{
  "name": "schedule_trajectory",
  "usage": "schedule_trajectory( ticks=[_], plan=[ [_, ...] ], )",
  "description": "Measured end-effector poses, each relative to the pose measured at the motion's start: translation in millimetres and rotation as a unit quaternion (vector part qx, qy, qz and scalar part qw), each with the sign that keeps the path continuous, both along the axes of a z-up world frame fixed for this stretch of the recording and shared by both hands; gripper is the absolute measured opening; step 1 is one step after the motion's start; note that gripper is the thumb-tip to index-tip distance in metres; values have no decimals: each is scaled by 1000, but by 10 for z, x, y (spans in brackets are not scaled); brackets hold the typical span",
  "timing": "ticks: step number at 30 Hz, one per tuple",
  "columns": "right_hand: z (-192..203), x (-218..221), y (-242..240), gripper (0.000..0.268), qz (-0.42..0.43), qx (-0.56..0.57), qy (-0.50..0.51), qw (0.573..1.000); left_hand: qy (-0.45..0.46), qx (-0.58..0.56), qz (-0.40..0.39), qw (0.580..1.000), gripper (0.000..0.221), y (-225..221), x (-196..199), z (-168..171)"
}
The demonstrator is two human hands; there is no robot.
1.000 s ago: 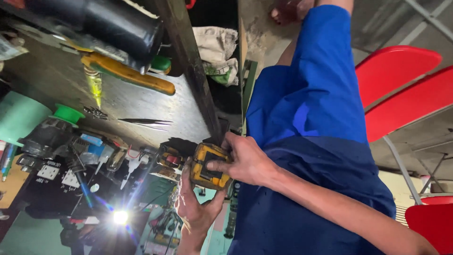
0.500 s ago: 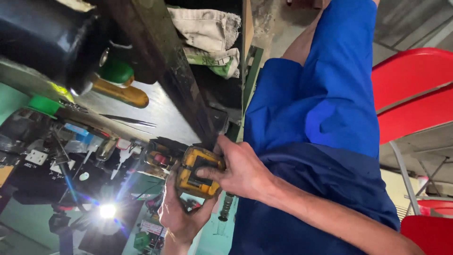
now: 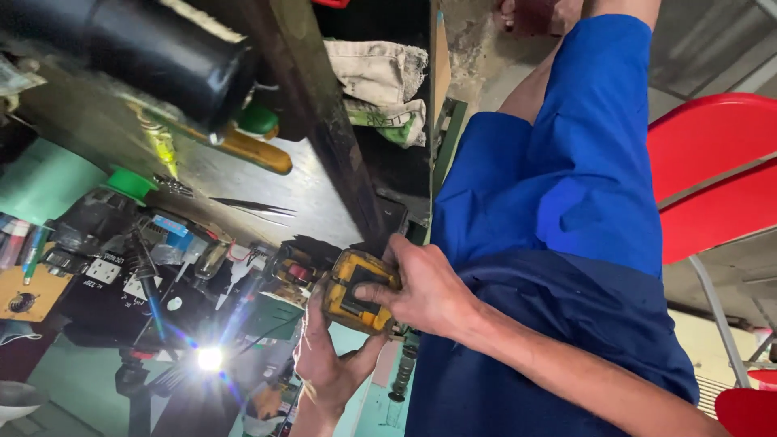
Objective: Disassembling and reassembling a cordless power drill on a workbench using various hand tools
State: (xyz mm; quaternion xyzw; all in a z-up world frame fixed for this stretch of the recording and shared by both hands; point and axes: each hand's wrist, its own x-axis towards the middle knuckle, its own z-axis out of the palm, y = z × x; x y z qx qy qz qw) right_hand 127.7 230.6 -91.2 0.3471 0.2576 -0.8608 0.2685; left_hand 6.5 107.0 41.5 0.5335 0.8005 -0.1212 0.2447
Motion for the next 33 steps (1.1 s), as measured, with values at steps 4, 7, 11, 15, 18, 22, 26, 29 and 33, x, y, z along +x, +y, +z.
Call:
schedule_trajectory(
  ticks=[4,7,11,15,18,22,26,29,33],
  plan=[
    [5,-22,6,45,7,-10,-13,1000,-21,25,-2,999,94,-14,16,-21],
    [31,-32,11,45,8,-8,-22,1000,25,20,-34,999,94,-14,44,-14],
    [46,-42,32,43,-3,-8,-37,999,17,25,-27,999,94,30,55,-41],
    [59,-46,17,42,-9,-5,-38,999,15,37,-31,999,96,-60,18,-68],
    [74,-58,41,41,-2,-10,-46,999,19,36,-47,998,93,-39,25,-58],
    [87,-60,58,38,-15,-17,-51,998,2,38,-46,998,94,-47,-7,-67],
    [96,-60,22,43,0,6,-53,999,-12,59,-56,997,91,-93,-8,-63],
    [102,-68,62,42,1,-3,-59,998,-12,50,-48,998,90,-100,0,-67],
    [117,-85,85,41,7,-10,-67,998,-18,49,-46,998,87,-61,-3,-63]
  ],
)
